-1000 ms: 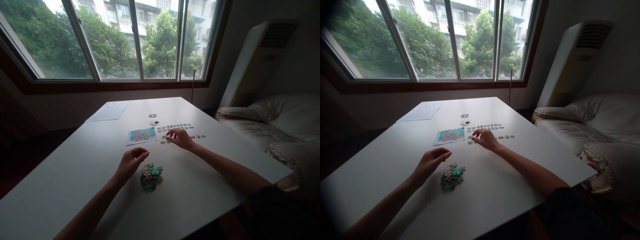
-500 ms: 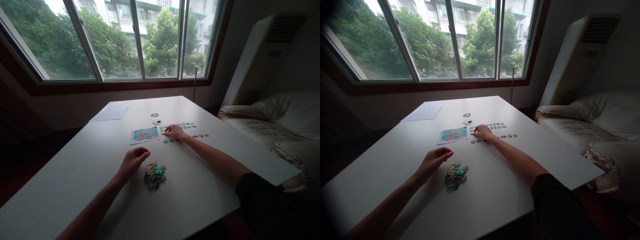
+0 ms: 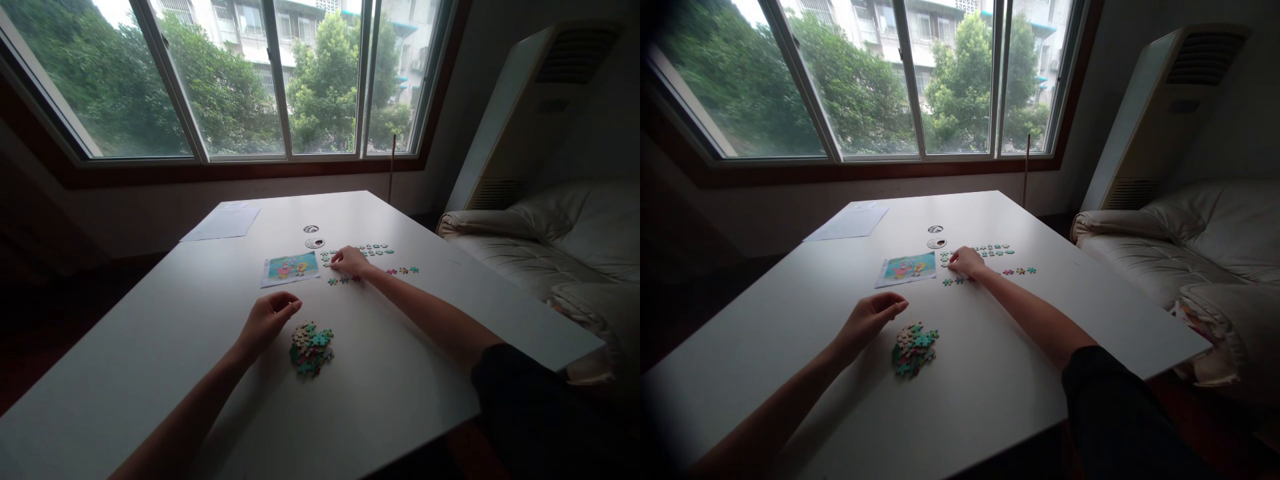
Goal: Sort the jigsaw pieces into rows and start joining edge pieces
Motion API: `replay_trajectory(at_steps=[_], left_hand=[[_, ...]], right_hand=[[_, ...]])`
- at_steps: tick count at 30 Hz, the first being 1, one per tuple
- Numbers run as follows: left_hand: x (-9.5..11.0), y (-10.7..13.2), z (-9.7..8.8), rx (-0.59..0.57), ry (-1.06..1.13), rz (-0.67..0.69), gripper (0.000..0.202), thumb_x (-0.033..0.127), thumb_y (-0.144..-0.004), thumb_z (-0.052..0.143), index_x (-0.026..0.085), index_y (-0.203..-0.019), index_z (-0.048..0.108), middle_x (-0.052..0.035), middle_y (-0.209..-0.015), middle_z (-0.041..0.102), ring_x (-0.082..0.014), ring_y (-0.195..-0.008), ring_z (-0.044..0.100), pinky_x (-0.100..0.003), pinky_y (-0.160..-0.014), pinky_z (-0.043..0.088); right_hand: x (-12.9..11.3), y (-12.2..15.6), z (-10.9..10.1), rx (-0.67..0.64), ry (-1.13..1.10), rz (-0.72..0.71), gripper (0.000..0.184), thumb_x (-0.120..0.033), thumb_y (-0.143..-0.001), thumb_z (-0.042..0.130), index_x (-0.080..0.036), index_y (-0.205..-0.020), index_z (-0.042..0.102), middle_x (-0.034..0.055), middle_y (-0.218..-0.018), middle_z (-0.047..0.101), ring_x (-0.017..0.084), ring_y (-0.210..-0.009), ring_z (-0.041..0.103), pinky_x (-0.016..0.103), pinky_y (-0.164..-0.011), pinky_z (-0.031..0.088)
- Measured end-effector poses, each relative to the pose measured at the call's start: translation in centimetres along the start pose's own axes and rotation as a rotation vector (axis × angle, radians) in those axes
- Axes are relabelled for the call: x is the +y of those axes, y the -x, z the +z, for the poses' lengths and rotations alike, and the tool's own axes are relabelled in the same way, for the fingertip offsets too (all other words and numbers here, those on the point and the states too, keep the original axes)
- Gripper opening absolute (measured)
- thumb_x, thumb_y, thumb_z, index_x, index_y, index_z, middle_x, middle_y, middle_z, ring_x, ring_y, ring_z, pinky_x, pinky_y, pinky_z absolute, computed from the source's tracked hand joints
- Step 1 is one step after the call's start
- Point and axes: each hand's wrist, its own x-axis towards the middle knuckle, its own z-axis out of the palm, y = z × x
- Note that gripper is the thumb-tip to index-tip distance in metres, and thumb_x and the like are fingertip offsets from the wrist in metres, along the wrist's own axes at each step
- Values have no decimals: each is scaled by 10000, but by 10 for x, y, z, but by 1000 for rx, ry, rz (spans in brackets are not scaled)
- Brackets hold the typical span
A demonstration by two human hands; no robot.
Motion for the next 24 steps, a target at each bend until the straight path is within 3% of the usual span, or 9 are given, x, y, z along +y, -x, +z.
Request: replay_trajectory(at_steps=[4, 7, 10, 13, 19, 24], left_hand=[[-1, 0, -2, -10, -23, 9, 275, 398, -690, 591, 128, -732, 620, 1, -583, 555, -119, -545, 465, -235, -526, 361], [-1, 0, -3, -27, -33, 11, 271, 394, -691, 585, 128, -727, 622, -6, -593, 568, -125, -551, 477, -240, -530, 365], [0, -1, -3, -46, -64, 20, 269, 392, -696, 578, 128, -726, 624, -13, -602, 582, -131, -558, 491, -242, -534, 368], [0, -2, -3, -58, -99, 42, 264, 391, -700, 567, 135, -718, 631, -18, -609, 599, -139, -562, 507, -243, -534, 372], [3, 2, -1, -46, -167, 63, 259, 392, -685, 557, 147, -701, 639, -10, -577, 595, -141, -534, 509, -247, -529, 375], [6, 5, 2, -63, -258, 107, 251, 377, -710, 530, 155, -712, 648, -12, -580, 594, -141, -539, 506, -240, -525, 369]], right_hand=[[-10, 17, -7, 23, -21, -74, 225, -282, -733, 583, -167, -899, 680, 50, -827, 675, 134, -722, 599, 221, -666, 427], [-22, 41, -12, 1, -92, -270, 184, -254, -767, 551, -176, -881, 674, 22, -783, 663, 91, -660, 575, 198, -637, 418], [-32, 72, -19, -158, -181, -559, 175, -240, -768, 564, -165, -884, 671, 26, -763, 641, 69, -604, 547, 188, -596, 419], [-39, 99, -23, -300, -203, -715, 218, -280, -748, 602, -177, -930, 665, 37, -802, 626, 67, -612, 540, 196, -617, 431], [-41, 129, -17, -283, -226, -677, 329, -379, -675, 663, -194, -947, 658, 38, -828, 619, 76, -598, 540, 197, -577, 427], [-41, 134, -9, -244, -243, -664, 246, -313, -702, 648, -188, -912, 666, 22, -782, 620, 64, -573, 537, 186, -575, 423]])
